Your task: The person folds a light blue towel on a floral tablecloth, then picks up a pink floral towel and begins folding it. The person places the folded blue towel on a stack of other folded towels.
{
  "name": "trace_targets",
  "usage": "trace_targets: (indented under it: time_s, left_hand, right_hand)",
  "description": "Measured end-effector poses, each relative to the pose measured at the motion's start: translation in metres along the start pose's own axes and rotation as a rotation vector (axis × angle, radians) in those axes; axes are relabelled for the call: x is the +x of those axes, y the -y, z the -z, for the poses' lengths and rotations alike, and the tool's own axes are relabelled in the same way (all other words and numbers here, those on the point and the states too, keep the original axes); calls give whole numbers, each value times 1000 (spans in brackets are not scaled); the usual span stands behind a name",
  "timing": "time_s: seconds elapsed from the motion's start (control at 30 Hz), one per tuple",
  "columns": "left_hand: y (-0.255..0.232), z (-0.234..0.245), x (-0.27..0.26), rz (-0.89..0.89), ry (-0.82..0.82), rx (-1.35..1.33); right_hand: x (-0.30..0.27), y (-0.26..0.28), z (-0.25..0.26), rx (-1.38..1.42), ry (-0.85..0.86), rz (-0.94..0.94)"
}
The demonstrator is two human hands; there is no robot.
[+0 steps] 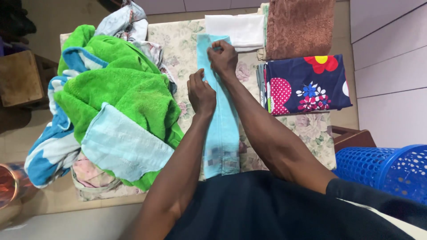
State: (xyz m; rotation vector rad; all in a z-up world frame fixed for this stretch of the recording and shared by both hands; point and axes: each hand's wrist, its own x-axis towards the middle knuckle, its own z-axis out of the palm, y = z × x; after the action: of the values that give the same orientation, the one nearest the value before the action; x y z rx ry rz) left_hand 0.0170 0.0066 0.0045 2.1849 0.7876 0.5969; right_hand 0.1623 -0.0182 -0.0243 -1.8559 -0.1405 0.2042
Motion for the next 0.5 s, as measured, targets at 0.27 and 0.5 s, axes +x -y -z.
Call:
trace_targets:
  time_s: [0.27, 0.5]
  left_hand:
    - [9, -11, -5, -111, 118, 229]
    - [28, -14, -11, -324, 119, 325]
  right_hand:
    - [25, -2, 6, -222, -187, 197]
    - [7, -16, 16, -164, -248, 142]
